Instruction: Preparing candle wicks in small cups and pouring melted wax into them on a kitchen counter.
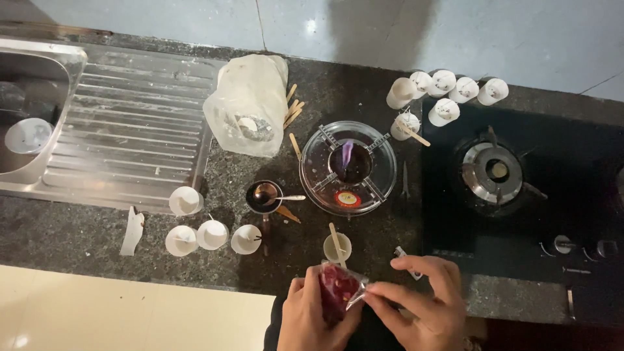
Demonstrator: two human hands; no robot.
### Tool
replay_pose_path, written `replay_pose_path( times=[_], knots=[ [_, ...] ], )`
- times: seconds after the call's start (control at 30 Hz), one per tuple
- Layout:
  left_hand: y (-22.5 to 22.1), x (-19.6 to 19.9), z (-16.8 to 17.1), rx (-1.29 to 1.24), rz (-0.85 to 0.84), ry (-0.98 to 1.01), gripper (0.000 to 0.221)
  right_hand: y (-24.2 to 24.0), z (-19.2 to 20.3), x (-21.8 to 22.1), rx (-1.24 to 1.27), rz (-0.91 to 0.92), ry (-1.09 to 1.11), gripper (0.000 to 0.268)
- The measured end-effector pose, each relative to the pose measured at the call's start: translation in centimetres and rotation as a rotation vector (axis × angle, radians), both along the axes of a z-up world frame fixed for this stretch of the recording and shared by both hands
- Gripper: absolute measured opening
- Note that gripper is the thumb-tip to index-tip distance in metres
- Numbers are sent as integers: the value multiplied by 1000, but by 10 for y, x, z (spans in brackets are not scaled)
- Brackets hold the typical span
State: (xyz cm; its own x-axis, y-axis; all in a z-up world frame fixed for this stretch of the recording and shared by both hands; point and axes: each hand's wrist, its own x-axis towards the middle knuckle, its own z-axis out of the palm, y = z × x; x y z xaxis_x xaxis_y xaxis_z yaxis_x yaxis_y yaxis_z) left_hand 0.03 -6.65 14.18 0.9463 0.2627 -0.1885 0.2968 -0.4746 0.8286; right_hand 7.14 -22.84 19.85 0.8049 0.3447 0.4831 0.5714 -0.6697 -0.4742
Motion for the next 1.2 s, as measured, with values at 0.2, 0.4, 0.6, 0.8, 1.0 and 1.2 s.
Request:
replay_pose_path(
  times=[0.2,0.4,0.6,0.8,1.0,1.2],
  knots=[
    [-6,-3,0,27,50,-78,53,6,-3,-8,-12,-80,77,13],
    [-6,-4,1,117,60,-245,47,4,-11,-9,80,-65,296,11],
    [-7,-3,2,132,36,-310,45,-3,-14,-11,320,-41,581,9],
    [-7,0,13,23,66,-132,54,3,-8,-12,345,-41,578,12],
    [-6,-2,15,-94,86,125,60,4,-13,-14,318,-57,435,20],
    [0,1,19,-205,116,43,47,6,-3,-16,457,-94,459,15]
  ],
)
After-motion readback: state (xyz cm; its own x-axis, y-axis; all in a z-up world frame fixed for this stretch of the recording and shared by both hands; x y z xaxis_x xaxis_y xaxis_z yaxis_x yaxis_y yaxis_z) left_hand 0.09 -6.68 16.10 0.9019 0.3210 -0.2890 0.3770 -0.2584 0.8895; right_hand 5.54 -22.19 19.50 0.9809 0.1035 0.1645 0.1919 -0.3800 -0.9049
